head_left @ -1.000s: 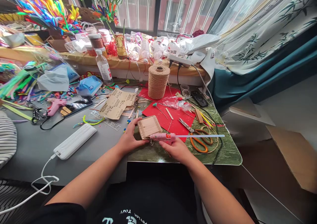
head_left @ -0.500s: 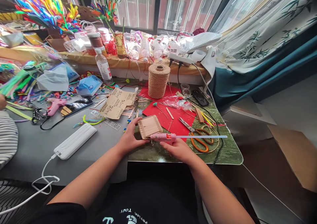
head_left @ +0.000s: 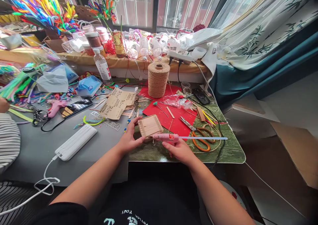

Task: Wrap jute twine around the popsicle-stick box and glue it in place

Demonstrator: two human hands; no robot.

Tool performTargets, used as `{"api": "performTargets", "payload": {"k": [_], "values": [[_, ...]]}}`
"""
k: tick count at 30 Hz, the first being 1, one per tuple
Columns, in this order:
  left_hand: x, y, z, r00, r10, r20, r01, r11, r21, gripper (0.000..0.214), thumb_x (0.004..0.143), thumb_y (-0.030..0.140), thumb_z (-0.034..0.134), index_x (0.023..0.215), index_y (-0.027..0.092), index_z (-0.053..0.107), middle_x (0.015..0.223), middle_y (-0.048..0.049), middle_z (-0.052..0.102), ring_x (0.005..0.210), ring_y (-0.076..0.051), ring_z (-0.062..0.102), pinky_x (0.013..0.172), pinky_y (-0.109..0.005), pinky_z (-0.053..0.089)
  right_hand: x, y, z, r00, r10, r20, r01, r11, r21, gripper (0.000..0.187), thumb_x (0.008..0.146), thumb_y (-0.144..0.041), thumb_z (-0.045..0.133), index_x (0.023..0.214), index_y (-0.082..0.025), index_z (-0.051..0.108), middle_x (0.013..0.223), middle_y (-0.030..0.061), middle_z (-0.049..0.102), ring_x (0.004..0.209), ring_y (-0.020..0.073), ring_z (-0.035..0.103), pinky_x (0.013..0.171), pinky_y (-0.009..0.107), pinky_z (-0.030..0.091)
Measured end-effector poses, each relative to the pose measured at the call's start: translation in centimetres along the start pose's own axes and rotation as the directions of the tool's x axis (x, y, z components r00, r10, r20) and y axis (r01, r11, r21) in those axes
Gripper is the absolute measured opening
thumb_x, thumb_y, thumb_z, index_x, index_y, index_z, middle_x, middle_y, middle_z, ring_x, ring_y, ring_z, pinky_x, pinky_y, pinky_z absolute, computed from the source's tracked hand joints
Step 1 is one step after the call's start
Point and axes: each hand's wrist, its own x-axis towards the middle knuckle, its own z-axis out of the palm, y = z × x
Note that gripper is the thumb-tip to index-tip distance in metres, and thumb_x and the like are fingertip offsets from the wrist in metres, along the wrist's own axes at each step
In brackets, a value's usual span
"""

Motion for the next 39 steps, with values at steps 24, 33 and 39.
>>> {"api": "performTargets", "payload": {"k": [24,33,39], "values": [[0.1,2.8,0.7,0.96,-0.279,0.031,0.28,0.959,-0.032,0.1,0.08,0.038,0.082,0.16,0.032,0.024,0.167,-0.0133,0.031,0.152,-0.038,0.039,0.127,-0.06,0.03,-0.8,0.7,0.4,0.995,0.028,-0.094,-0.016,0.992,0.126,0.056,0.092,-0.058,0.069,0.136,-0.025,0.071,0.054,-0.0062,0.042,0.044,0.0096,0.04,0.043,0.023,0.041],[0.1,1.9,0.3,0.962,-0.232,0.146,0.242,0.969,-0.051,0.112,0.069,0.034,0.093,0.161,0.029,0.028,0.163,-0.0172,0.04,0.151,-0.037,0.042,0.127,-0.058,0.032,-0.9,1.1,-0.8,0.952,0.078,-0.297,-0.019,0.981,0.195,0.047,0.089,-0.065,0.07,0.099,-0.019,0.076,0.053,-0.0014,0.057,0.048,0.0143,0.054,0.049,0.027,0.045],[0.4,2.7,-1.4,0.842,-0.159,0.515,0.28,0.946,-0.165,0.111,0.07,0.029,0.091,0.162,0.031,0.029,0.165,-0.0158,0.039,0.153,-0.036,0.041,0.127,-0.059,0.03,-0.8,-3.0,-3.2,0.985,0.031,-0.172,-0.036,0.999,-0.026,0.05,0.094,-0.061,0.065,0.12,-0.02,0.077,0.063,0.0012,0.068,0.053,0.016,0.058,0.054,0.029,0.049]]}}
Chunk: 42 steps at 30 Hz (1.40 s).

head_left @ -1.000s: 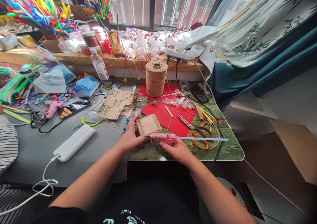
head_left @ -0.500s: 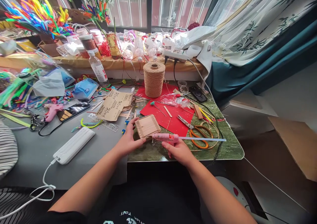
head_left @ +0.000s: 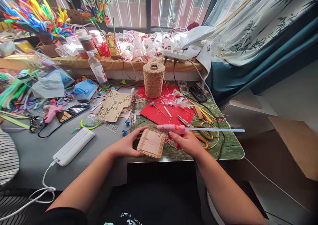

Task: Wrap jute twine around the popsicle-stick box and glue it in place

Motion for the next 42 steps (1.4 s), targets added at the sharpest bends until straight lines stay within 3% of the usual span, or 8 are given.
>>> {"api": "performTargets", "payload": {"k": [2,5,12,21,28,32,37,42], "values": [[0.1,0.0,-0.1,0.999,-0.018,0.05,0.019,1.0,-0.007,0.114,0.072,0.029,0.089,0.164,0.033,0.024,0.166,-0.0153,0.038,0.153,-0.035,0.041,0.126,-0.058,0.032,0.2,-1.7,-0.2,0.988,-0.076,0.134,0.079,0.997,-0.018,0.047,0.098,-0.055,0.062,0.133,-0.025,0.072,0.095,0.0048,0.079,0.075,0.0199,0.07,0.069,0.032,0.057],[0.3,-0.4,-0.2,0.998,-0.012,0.064,0.011,1.0,0.007,0.118,0.071,0.028,0.089,0.166,0.033,0.019,0.168,-0.0151,0.036,0.155,-0.035,0.038,0.127,-0.057,0.031,0.7,-3.1,-0.1,0.962,-0.177,0.21,0.181,0.983,-0.002,0.045,0.1,-0.049,0.061,0.137,-0.026,0.07,0.13,0.006,0.074,0.114,0.0274,0.069,0.096,0.039,0.057],[0.3,-1.1,-0.3,0.999,-0.006,0.043,0.004,0.999,0.042,0.116,0.071,0.028,0.088,0.166,0.033,0.021,0.169,-0.0116,0.037,0.155,-0.035,0.039,0.128,-0.054,0.031,1.8,-2.9,-0.3,0.962,-0.219,0.161,0.256,0.932,-0.257,0.033,0.095,-0.042,0.07,0.125,-0.031,0.077,0.117,0.0039,0.078,0.11,0.0293,0.069,0.094,0.039,0.057],[0.2,-1.2,-0.4,0.999,0.004,0.037,-0.005,0.999,0.044,0.116,0.07,0.027,0.088,0.166,0.031,0.022,0.168,-0.012,0.038,0.154,-0.036,0.039,0.128,-0.056,0.03,1.8,-4.6,0.0,0.95,-0.244,0.193,0.3,0.88,-0.367,0.03,0.096,-0.039,0.069,0.124,-0.035,0.077,0.109,0.003,0.078,0.105,0.0267,0.07,0.092,0.036,0.055],[0.0,-1.5,-0.7,0.999,0.048,0.017,-0.05,0.983,0.178,0.114,0.071,0.031,0.089,0.166,0.032,0.025,0.171,-0.009,0.033,0.157,-0.037,0.033,0.129,-0.055,0.029,2.7,-4.4,0.0,0.955,-0.212,0.205,0.266,0.92,-0.287,0.032,0.092,-0.042,0.075,0.122,-0.031,0.079,0.112,0.0043,0.079,0.107,0.0281,0.07,0.093,0.037,0.057],[0.0,-1.7,-0.8,0.995,0.096,0.011,-0.097,0.976,0.197,0.113,0.068,0.028,0.089,0.165,0.032,0.03,0.171,-0.0097,0.033,0.157,-0.039,0.033,0.129,-0.058,0.028,3.1,-3.4,0.2,0.957,-0.092,0.275,0.137,0.979,-0.151,0.038,0.095,-0.044,0.071,0.13,-0.031,0.075,0.121,0.0032,0.078,0.112,0.028,0.071,0.089,0.038,0.062],[-0.1,-1.5,-0.3,0.994,0.105,-0.01,-0.103,0.99,0.092,0.12,0.07,0.024,0.087,0.167,0.032,0.017,0.168,-0.0139,0.037,0.155,-0.036,0.038,0.128,-0.058,0.03,2.9,-2.7,0.5,0.959,-0.027,0.283,0.046,0.997,-0.059,0.043,0.097,-0.044,0.067,0.138,-0.031,0.07,0.135,0.0039,0.073,0.12,0.0273,0.069,0.088,0.036,0.064],[-0.2,-1.2,0.1,0.994,0.105,-0.024,-0.104,0.994,0.02,0.101,0.07,0.022,0.087,0.157,0.031,0.036,0.156,-0.0155,0.052,0.145,-0.035,0.051,0.122,-0.057,0.039,2.9,-2.9,0.5,0.958,-0.031,0.286,0.046,0.998,-0.046,0.041,0.096,-0.043,0.068,0.135,-0.031,0.071,0.133,0.0029,0.074,0.121,0.0267,0.07,0.09,0.037,0.064]]}}
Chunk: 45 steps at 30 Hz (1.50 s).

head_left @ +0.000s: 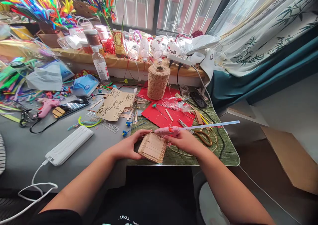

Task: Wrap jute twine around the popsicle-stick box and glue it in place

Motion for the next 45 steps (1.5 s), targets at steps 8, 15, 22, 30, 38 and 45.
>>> {"api": "performTargets", "payload": {"k": [8,15,22,30,38,45], "values": [[0.0,-0.1,0.0,1.0,-0.027,-0.005,0.027,0.998,-0.051,0.1,0.067,0.022,0.089,0.154,0.032,0.041,0.157,-0.0139,0.05,0.146,-0.036,0.05,0.123,-0.059,0.038,0.4,1.2,-0.1,0.999,-0.007,-0.041,0.007,1.0,-0.009,0.042,0.093,-0.047,0.072,0.132,-0.03,0.074,0.125,0.004,0.077,0.115,0.0289,0.072,0.095,0.043,0.063],[0.1,0.1,-0.1,0.999,-0.044,0.004,0.044,0.997,-0.058,0.098,0.068,0.021,0.088,0.153,0.031,0.041,0.155,-0.0139,0.052,0.145,-0.035,0.052,0.122,-0.058,0.039,0.4,1.4,0.2,0.998,-0.022,-0.062,0.022,1.0,-0.006,0.042,0.094,-0.047,0.071,0.132,-0.03,0.073,0.124,0.0043,0.077,0.114,0.0289,0.072,0.095,0.044,0.063],[0.2,0.1,0.0,0.999,-0.048,0.007,0.048,0.997,-0.066,0.098,0.068,0.019,0.087,0.153,0.03,0.04,0.155,-0.0137,0.053,0.145,-0.034,0.052,0.123,-0.056,0.039,0.5,1.4,0.1,0.999,-0.029,-0.034,0.028,0.999,-0.024,0.041,0.097,-0.046,0.067,0.135,-0.029,0.072,0.13,0.0044,0.075,0.119,0.0281,0.07,0.104,0.045,0.059],[0.0,-0.1,0.0,0.998,-0.068,0.013,0.069,0.995,-0.075,0.1,0.068,0.019,0.088,0.153,0.028,0.038,0.155,-0.0142,0.052,0.145,-0.034,0.052,0.122,-0.055,0.039,0.4,1.3,-0.1,1.0,-0.003,-0.026,0.001,0.996,-0.086,0.04,0.099,-0.043,0.065,0.137,-0.031,0.07,0.131,0.0028,0.075,0.116,0.0281,0.072,0.094,0.041,0.062],[0.0,-0.3,0.0,0.997,-0.075,0.015,0.076,0.993,-0.088,0.1,0.067,0.018,0.089,0.153,0.029,0.037,0.156,-0.0143,0.051,0.144,-0.034,0.052,0.122,-0.055,0.039,0.4,0.6,0.1,1.0,-0.026,0.005,0.027,0.999,-0.046,0.039,0.099,-0.042,0.063,0.136,-0.031,0.07,0.133,0.0019,0.074,0.117,0.0273,0.071,0.09,0.038,0.063],[0.0,-0.2,0.0,0.998,-0.059,0.013,0.06,0.995,-0.085,0.101,0.067,0.018,0.088,0.154,0.029,0.038,0.156,-0.0148,0.049,0.144,-0.035,0.052,0.122,-0.056,0.038,0.5,1.2,0.1,0.999,-0.028,-0.038,0.026,0.998,-0.06,0.041,0.097,-0.045,0.067,0.135,-0.031,0.071,0.13,0.003,0.075,0.117,0.0287,0.072,0.094,0.041,0.062]]}}
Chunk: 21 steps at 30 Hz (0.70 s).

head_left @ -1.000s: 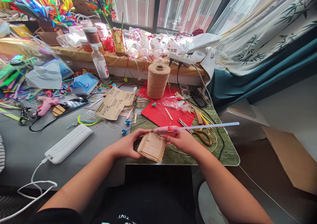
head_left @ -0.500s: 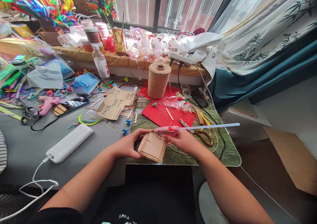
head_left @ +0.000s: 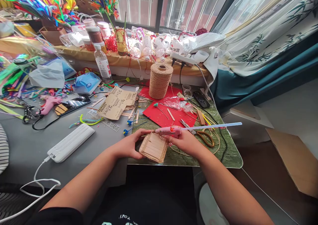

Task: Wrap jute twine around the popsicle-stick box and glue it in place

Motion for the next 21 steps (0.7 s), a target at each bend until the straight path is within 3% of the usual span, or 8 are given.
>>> {"api": "performTargets", "payload": {"k": [21], "values": [[-0.04,-0.15,-0.04,1.0,-0.019,0.0,0.019,1.0,-0.01,0.101,0.067,0.019,0.088,0.153,0.029,0.038,0.156,-0.0146,0.051,0.143,-0.035,0.053,0.12,-0.055,0.04,-0.16,-0.58,0.11,1.0,-0.018,0.022,0.019,0.998,-0.053,0.039,0.099,-0.04,0.062,0.136,-0.032,0.07,0.133,0.0009,0.074,0.12,0.0276,0.07,0.098,0.04,0.061]]}}
